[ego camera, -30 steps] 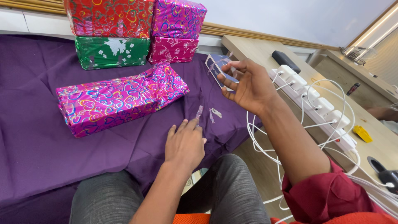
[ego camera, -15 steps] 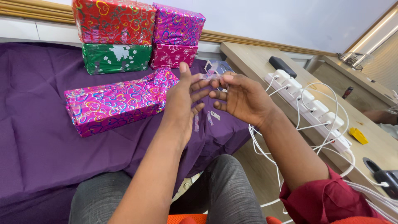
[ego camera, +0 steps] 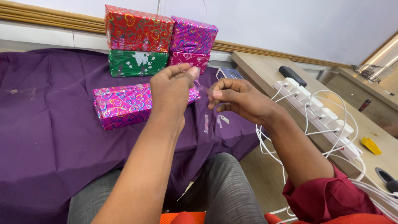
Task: The person tapes a pink heart-patterned gift box on a purple-covered table, then picks up a red heart-patterned box and smooths its surface. The person uses clear tape to secure the wrapping paper on the edges and corners of the boxes.
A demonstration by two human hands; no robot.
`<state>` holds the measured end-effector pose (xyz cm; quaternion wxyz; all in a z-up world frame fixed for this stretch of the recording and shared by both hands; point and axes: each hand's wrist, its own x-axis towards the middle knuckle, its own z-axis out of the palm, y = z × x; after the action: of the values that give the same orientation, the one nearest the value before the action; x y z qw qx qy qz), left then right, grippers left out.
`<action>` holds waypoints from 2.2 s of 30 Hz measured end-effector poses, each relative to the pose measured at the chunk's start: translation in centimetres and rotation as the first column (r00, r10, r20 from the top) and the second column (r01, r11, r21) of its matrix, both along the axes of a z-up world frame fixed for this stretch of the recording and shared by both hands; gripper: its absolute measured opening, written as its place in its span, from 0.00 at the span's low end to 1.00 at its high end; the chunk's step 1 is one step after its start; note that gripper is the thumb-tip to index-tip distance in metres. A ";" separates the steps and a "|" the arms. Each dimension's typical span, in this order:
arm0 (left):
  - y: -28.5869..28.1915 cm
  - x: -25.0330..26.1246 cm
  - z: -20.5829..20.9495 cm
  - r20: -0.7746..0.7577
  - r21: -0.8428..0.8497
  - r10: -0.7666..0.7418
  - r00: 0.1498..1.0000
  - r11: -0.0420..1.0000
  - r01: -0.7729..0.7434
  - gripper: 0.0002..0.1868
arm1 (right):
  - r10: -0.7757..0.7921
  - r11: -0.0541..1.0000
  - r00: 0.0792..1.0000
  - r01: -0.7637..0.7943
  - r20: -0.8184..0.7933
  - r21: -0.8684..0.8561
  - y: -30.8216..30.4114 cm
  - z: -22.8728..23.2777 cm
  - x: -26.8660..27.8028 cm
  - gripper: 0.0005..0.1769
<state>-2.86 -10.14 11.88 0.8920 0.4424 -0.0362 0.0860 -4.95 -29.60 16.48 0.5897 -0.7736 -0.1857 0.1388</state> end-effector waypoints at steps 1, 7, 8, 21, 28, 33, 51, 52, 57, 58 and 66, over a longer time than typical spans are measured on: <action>0.1 0.3 0.0 -0.002 -0.020 0.061 0.998 0.998 -0.061 0.15 | 0.006 1.000 0.999 -0.005 0.046 -0.028 0.1 0.1 0.0 0.09; 1.6 2.0 -0.7 -0.110 -0.194 0.320 0.941 0.922 -0.336 0.12 | 0.362 0.931 0.931 -0.364 0.049 0.034 0.1 0.2 -1.3 0.06; 1.8 2.1 -0.9 -0.124 -0.178 0.304 0.945 0.930 -0.322 0.13 | 0.329 0.941 0.943 -0.332 0.052 0.063 0.1 0.1 -1.5 0.06; 1.2 -2.8 -1.1 0.077 0.011 0.127 0.989 0.992 -0.128 0.19 | -0.191 0.918 0.981 0.168 0.029 0.358 5.2 -0.6 -1.4 0.32; -0.4 -4.6 -0.8 0.111 0.206 0.076 0.991 0.974 -0.097 0.17 | -0.326 0.918 0.942 0.294 0.084 0.267 4.8 -0.6 -1.3 0.33; -0.2 -5.3 -0.8 0.106 0.262 0.078 0.991 0.959 -0.103 0.16 | -0.263 0.932 0.963 0.235 0.068 0.277 4.2 -0.1 -1.8 0.34; 1.9 -5.8 -2.1 0.043 0.272 0.096 0.994 0.957 -0.104 0.16 | -0.193 0.979 0.972 0.181 0.136 0.091 6.8 -0.9 -1.3 0.43; 2.0 -5.7 -2.2 0.030 0.270 0.093 0.995 0.958 -0.097 0.16 | -0.200 0.978 0.968 0.188 0.148 0.093 6.9 -0.9 -1.2 0.42; 2.1 -4.4 -2.5 0.029 0.262 0.092 0.995 0.960 -0.097 0.13 | -0.260 0.966 0.933 0.256 0.248 0.049 7.2 -0.7 -0.5 0.38; 2.1 -4.1 -2.7 0.016 0.280 0.102 0.995 0.955 -0.102 0.13 | -0.272 0.961 0.919 0.276 0.287 0.027 7.2 -0.5 -0.4 0.38; 5.8 -0.2 -3.6 -0.075 0.397 0.110 0.991 0.915 -0.072 0.08 | 0.154 0.982 0.964 -0.173 0.217 0.073 7.2 2.2 -3.6 0.44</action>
<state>-3.07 -4.34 8.29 0.7807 0.6172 0.0106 0.0973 -8.57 -22.39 18.66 0.5880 -0.7382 -0.3164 0.0960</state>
